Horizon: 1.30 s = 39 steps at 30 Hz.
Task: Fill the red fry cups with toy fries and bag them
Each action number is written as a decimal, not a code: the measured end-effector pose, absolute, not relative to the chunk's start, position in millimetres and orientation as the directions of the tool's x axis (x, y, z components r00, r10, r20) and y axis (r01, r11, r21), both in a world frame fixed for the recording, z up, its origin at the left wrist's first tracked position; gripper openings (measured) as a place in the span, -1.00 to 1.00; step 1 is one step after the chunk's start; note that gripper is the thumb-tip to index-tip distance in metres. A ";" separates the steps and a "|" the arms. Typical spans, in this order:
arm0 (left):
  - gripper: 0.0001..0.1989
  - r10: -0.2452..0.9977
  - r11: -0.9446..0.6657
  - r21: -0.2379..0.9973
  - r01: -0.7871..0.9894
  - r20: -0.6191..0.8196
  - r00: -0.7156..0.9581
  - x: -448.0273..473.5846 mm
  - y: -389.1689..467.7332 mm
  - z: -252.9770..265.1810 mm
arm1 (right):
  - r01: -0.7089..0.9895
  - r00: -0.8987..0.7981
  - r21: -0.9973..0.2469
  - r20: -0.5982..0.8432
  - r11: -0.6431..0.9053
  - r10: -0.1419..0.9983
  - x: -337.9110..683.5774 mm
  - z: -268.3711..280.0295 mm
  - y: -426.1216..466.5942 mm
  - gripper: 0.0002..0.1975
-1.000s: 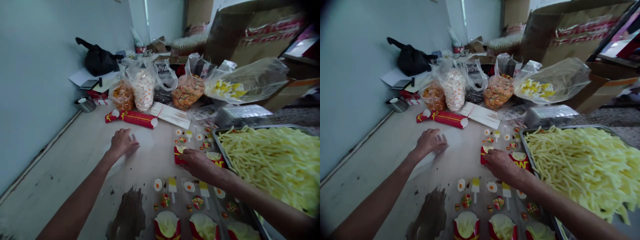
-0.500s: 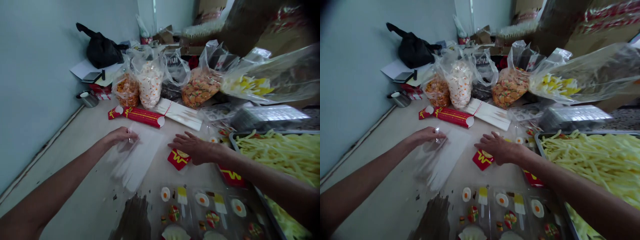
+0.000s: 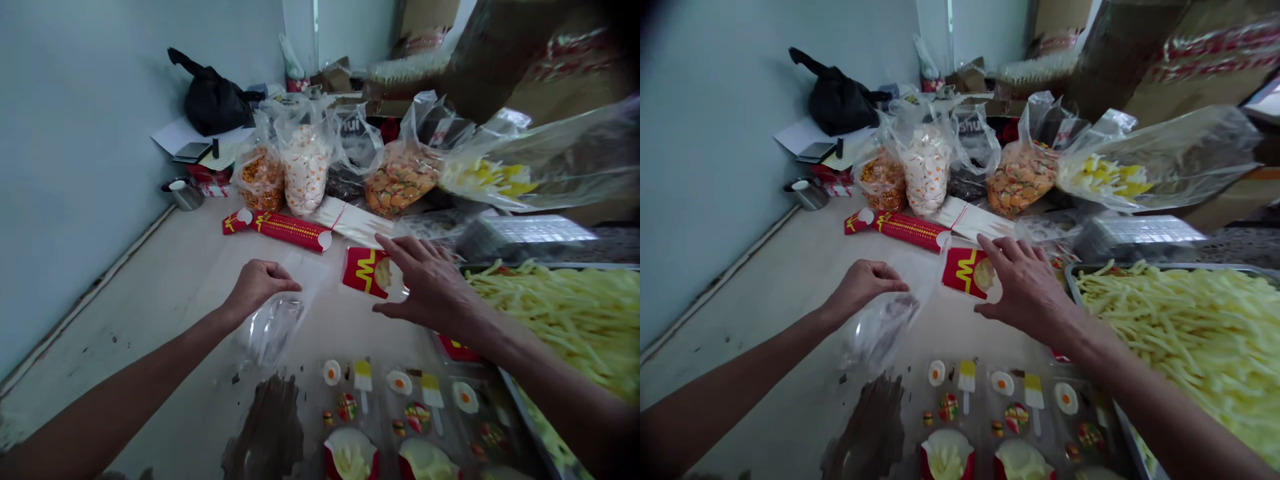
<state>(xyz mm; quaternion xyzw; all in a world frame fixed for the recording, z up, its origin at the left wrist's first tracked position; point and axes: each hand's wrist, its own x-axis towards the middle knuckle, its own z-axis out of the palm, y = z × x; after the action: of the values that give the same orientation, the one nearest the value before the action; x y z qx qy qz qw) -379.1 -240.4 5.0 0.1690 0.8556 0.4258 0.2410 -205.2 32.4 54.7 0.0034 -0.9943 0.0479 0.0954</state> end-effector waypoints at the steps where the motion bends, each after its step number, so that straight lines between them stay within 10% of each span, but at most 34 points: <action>1: -0.71 0.511 0.589 0.798 0.125 -0.249 -0.823 -374.2 -237.0 9.0 | 0.018 -0.977 -0.063 0.213 0.998 0.031 -202.7 57.4 29.6 0.12; 8: -0.73 0.592 0.597 0.780 0.187 -0.271 -0.759 -361.5 -223.2 21.4 | 0.116 -0.961 0.068 0.259 0.991 0.095 -189.7 53.2 19.1 0.03; 18: -0.49 0.716 0.488 0.873 -0.015 -0.410 -0.565 -390.3 -197.7 3.9 | 0.046 -0.972 -0.091 0.227 0.995 0.066 -203.4 25.6 3.7 0.03; 28: -0.50 0.747 0.558 0.822 -0.113 -0.557 -0.363 -405.7 -204.5 -12.7 | -0.186 -0.976 -0.370 -0.035 0.910 -0.214 -211.8 14.7 25.6 0.01; 39: -0.58 0.766 0.604 0.792 -0.091 -0.608 -0.212 -407.5 -200.4 14.3 | -0.221 -0.969 -0.353 -0.027 0.909 -0.246 -220.0 13.2 4.0 0.01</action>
<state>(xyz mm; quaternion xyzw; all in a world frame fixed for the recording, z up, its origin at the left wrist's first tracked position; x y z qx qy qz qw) -407.5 -200.4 14.3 0.2465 0.6844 0.3707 0.5774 -220.0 4.0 13.2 0.1196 -0.9764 0.1764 -0.0353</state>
